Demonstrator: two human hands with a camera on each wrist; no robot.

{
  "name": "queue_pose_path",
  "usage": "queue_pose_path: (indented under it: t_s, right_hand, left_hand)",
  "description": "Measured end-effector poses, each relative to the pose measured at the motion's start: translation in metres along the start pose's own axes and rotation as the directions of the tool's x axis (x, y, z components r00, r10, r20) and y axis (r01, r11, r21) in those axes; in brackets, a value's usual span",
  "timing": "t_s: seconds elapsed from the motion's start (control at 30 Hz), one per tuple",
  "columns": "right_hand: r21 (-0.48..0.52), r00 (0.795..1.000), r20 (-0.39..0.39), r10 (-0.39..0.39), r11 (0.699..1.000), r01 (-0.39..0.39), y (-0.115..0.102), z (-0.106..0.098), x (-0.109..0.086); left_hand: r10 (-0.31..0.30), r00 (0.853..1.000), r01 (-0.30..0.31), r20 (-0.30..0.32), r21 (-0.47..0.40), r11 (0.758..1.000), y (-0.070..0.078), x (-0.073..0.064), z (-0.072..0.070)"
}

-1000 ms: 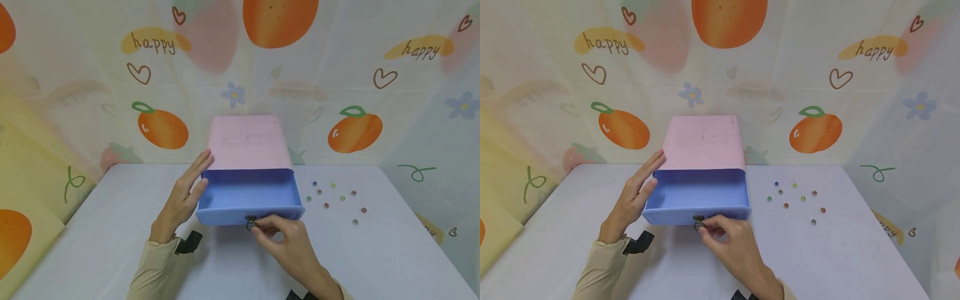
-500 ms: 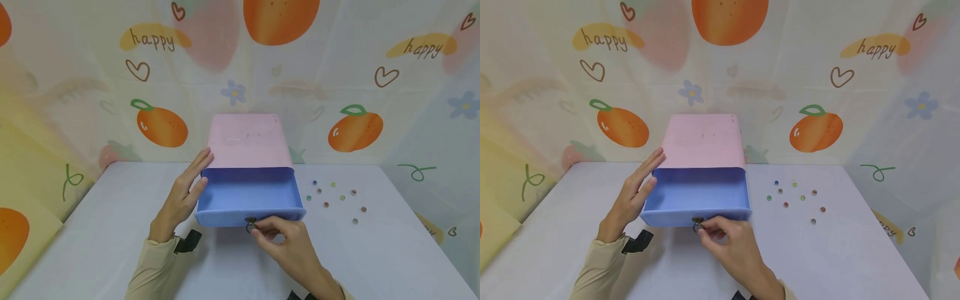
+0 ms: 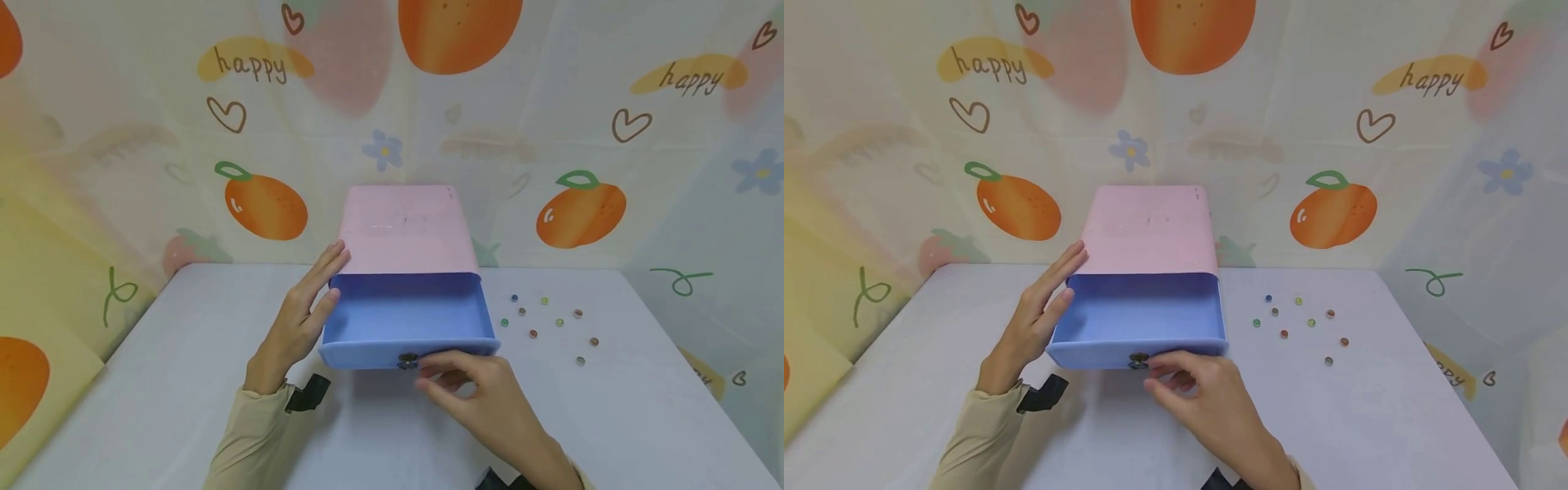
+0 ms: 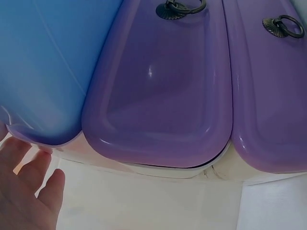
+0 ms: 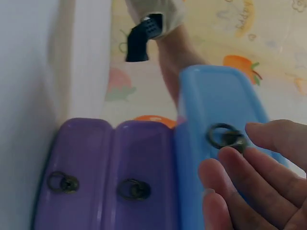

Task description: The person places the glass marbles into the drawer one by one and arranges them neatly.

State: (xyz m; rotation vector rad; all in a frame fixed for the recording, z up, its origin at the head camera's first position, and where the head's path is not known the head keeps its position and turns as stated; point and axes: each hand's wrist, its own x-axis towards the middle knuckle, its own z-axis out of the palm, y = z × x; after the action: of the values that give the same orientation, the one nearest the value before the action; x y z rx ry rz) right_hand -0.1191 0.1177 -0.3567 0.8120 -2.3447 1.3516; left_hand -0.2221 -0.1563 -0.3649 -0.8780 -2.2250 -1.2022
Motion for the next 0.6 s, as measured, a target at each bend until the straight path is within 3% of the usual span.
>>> queue_pose_path:
  t_s: [0.2,0.37,0.6]
  right_hand:
    - [0.055,0.993,-0.032,-0.117,0.991,0.119,-0.006,-0.014,-0.001]
    - [0.072,0.995,-0.022,-0.096,0.993,0.097,-0.010,-0.027,-0.002]
    - [0.005,0.998,-0.054,-0.041,0.999,0.041,-0.012,-0.045,-0.003]
  left_hand:
    - [-0.012,1.000,0.012,0.004,0.026,1.000,0.001,-0.001,0.000]
    - [-0.010,1.000,0.010,0.003,0.035,0.999,0.002,-0.001,0.000]
    - [-0.024,1.000,0.023,0.010,0.030,0.999,0.003,-0.001,-0.001]
